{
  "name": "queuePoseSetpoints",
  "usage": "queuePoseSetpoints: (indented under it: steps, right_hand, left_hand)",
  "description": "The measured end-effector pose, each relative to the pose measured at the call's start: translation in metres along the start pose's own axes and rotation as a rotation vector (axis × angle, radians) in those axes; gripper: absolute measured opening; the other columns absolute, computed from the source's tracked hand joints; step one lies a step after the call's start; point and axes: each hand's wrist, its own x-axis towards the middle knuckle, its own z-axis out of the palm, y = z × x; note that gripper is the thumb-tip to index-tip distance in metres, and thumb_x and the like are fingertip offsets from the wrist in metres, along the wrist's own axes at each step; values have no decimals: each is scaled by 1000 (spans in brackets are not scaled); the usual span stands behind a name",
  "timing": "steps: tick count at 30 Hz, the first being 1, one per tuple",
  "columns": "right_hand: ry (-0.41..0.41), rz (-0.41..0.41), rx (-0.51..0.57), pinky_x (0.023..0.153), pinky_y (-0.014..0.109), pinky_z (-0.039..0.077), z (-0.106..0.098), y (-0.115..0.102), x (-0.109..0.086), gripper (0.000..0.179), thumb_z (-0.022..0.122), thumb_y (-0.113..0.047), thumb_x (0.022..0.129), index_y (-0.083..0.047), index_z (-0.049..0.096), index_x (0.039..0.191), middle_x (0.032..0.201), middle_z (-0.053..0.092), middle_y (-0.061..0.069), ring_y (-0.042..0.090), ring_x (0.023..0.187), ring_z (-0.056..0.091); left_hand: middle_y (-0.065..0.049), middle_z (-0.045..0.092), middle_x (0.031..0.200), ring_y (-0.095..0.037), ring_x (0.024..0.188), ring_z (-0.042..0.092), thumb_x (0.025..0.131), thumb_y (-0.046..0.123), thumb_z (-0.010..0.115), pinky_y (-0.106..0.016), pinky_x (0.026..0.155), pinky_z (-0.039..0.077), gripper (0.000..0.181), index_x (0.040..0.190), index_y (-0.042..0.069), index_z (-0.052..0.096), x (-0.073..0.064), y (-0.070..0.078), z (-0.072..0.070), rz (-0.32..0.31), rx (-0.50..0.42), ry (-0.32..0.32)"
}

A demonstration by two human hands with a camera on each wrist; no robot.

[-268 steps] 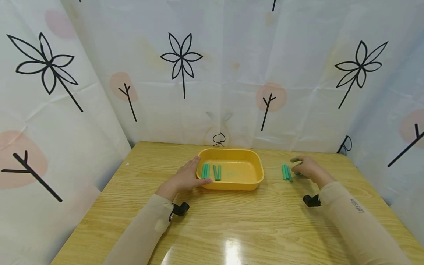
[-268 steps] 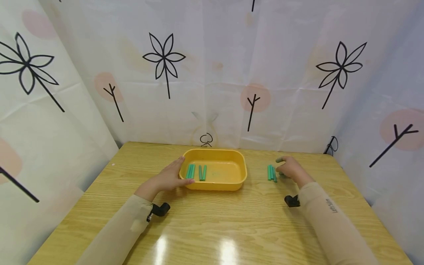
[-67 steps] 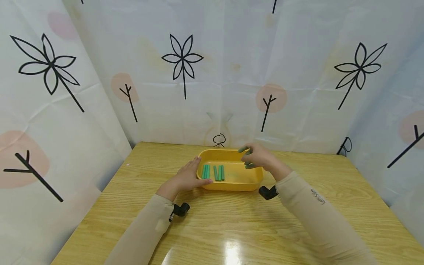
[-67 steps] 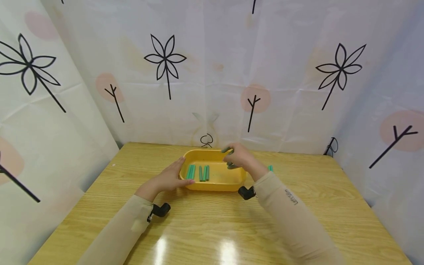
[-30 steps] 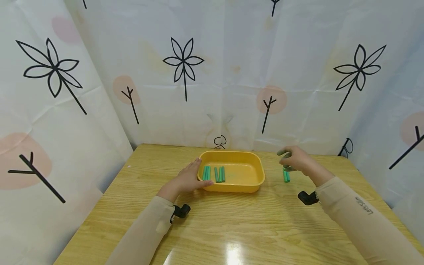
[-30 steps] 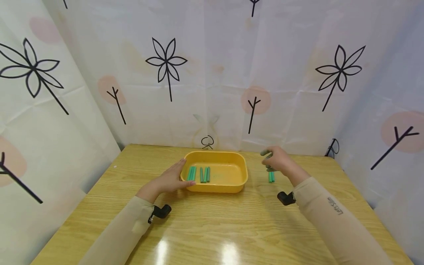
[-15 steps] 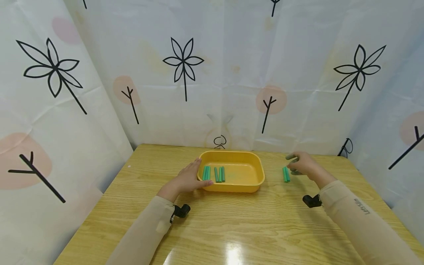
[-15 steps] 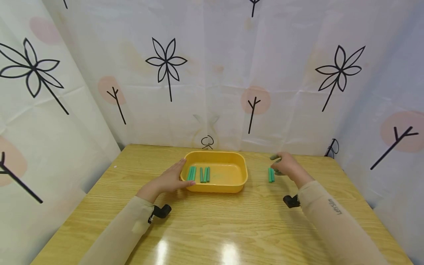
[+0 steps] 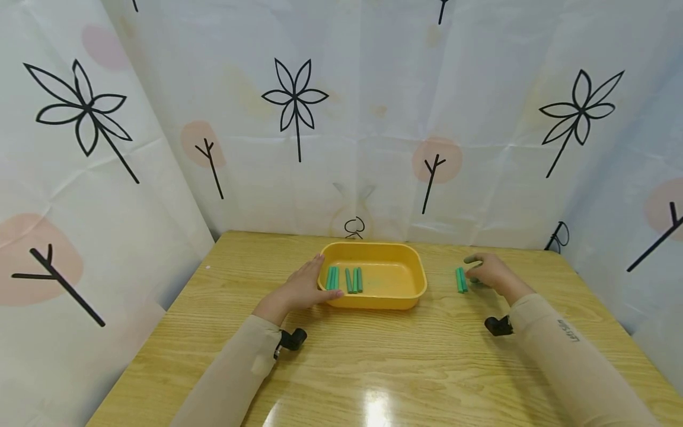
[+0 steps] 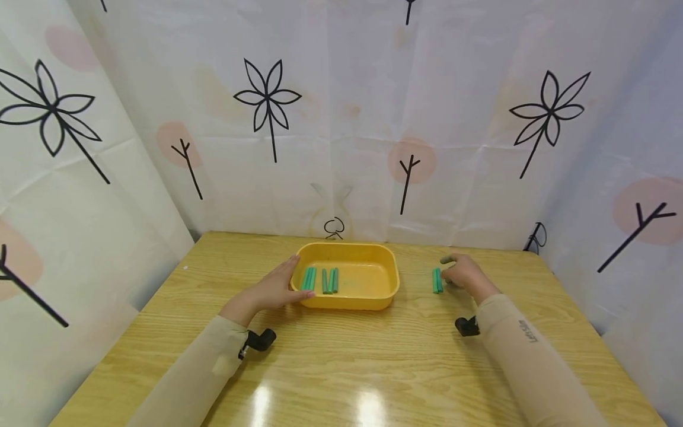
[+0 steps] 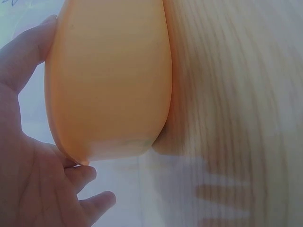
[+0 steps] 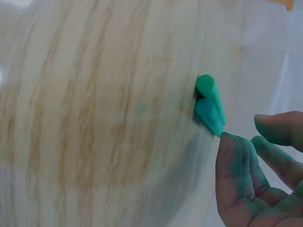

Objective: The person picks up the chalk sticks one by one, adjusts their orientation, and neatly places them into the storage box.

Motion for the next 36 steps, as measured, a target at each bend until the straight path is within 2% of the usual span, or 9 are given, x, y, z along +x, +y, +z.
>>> queuePoseSetpoints:
  steps: [7,12,18,22,27,32,36]
  right_hand:
    - [-14,25,-38,80,41,54,2,7,6,58,55,-5,98,15,32,147,133,45,41,32,97,59]
    - [-50,55,-71,80,39,51,4,10,13,59,56,-6,98,15,31,148,142,33,42,30,94,57]
    - [-87,96,-50,78,36,50,7,12,18,62,56,-4,99,13,26,150,146,25,42,30,97,55]
    - [-98,113,-12,73,34,52,7,11,19,63,56,-1,99,12,24,151,140,32,40,26,89,57]
    - [-128,126,18,71,33,53,6,6,18,64,53,1,100,11,20,153,124,44,33,22,81,55]
    - [-135,125,5,68,33,53,7,6,19,63,50,3,98,12,21,153,128,40,35,21,74,54]
    - [-141,134,-32,67,33,52,7,5,18,67,53,4,94,11,23,153,130,38,36,21,73,53]
  left_hand:
    - [-12,4,167,-37,152,9,86,73,60,-55,120,13,115,161,7,4,1,-2,0,4,9,-7]
    - [-11,4,167,-36,153,9,85,74,59,-55,120,13,116,161,7,3,1,-3,1,-2,9,-7]
    - [-11,5,168,-36,153,10,84,75,60,-55,120,14,117,162,8,5,2,-4,2,-8,8,-1]
    - [-11,5,168,-36,153,9,85,73,61,-56,120,14,115,162,8,5,2,-3,1,-8,5,0]
    - [-11,5,168,-36,153,9,85,73,61,-57,120,14,115,162,8,5,2,-2,0,-5,6,-1]
    - [-12,5,168,-37,152,10,86,72,61,-57,119,14,115,162,7,5,2,-2,-1,-2,4,-4]
    - [-13,6,168,-37,152,10,86,73,60,-57,119,14,115,162,7,5,2,-1,-1,-3,7,-11]
